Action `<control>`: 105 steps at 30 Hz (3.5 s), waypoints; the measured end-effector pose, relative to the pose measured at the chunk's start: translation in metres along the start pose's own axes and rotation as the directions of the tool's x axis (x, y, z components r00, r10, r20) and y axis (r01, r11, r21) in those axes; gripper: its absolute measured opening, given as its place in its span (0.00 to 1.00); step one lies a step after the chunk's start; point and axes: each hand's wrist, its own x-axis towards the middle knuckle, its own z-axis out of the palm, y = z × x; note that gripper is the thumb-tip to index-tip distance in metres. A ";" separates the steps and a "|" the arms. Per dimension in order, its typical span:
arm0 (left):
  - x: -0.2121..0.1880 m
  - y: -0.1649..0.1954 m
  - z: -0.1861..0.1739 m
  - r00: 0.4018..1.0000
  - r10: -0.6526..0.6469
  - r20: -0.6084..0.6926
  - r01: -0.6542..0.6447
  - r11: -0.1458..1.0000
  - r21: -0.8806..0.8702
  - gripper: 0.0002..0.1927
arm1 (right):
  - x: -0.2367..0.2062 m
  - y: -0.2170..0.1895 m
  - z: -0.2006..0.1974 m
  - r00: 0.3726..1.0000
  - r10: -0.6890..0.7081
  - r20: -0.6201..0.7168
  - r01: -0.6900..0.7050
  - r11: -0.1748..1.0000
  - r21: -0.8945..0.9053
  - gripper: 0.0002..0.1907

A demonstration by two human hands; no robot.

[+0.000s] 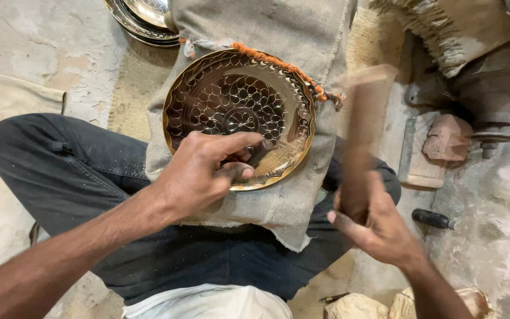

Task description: The person sits cross-legged with a decorative brass plate resting on a sandbag on their lap. They hold a small chisel against the plate's surface with one hand and strike it repeatedly with a wooden mallet held in the other hand, repositioning the chisel to work the engraved pattern across the plate.

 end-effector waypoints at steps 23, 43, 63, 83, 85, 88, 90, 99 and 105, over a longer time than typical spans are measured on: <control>0.000 0.003 -0.004 1.000 0.005 -0.008 -0.005 1.000 0.017 0.22 | -0.002 -0.007 0.003 0.993 0.033 -0.112 -0.054 0.981 -0.189 0.27; 0.002 0.009 -0.008 0.999 0.004 0.042 -0.005 0.999 0.032 0.21 | 0.006 -0.016 0.021 0.994 -0.096 -0.053 0.088 0.985 -0.147 0.29; 0.001 0.008 0.003 0.998 -0.044 0.040 0.047 0.996 -0.069 0.21 | -0.007 -0.008 0.012 0.921 -0.036 -0.389 0.190 0.911 0.366 0.28; 0.000 0.006 0.004 0.999 0.032 -0.039 -0.035 0.998 -0.058 0.22 | 0.000 0.001 0.008 0.993 -0.055 -0.104 0.046 0.995 -0.083 0.19; -0.001 0.005 0.004 0.999 0.037 -0.040 -0.040 0.996 -0.076 0.22 | 0.000 0.001 0.008 0.996 -0.043 -0.083 0.032 0.991 -0.131 0.20; 0.000 0.004 0.004 1.000 0.003 -0.031 -0.005 0.999 -0.037 0.21 | -0.001 -0.001 0.008 0.998 0.059 -0.017 -0.061 0.984 -0.165 0.28; 0.000 0.004 0.004 0.999 0.016 -0.030 -0.018 0.998 -0.064 0.22 | 0.000 -0.003 0.010 0.970 -0.054 -0.237 0.065 0.997 0.037 0.27; 0.000 0.007 0.003 1.000 -0.028 -0.009 0.027 0.997 -0.066 0.21 | 0.001 -0.011 0.012 0.997 -0.008 -0.071 0.004 0.998 -0.059 0.27; 0.001 0.006 0.003 0.999 0.023 -0.032 -0.025 0.998 -0.064 0.21 | 0.003 -0.007 0.013 0.987 -0.075 -0.145 0.071 0.997 -0.033 0.22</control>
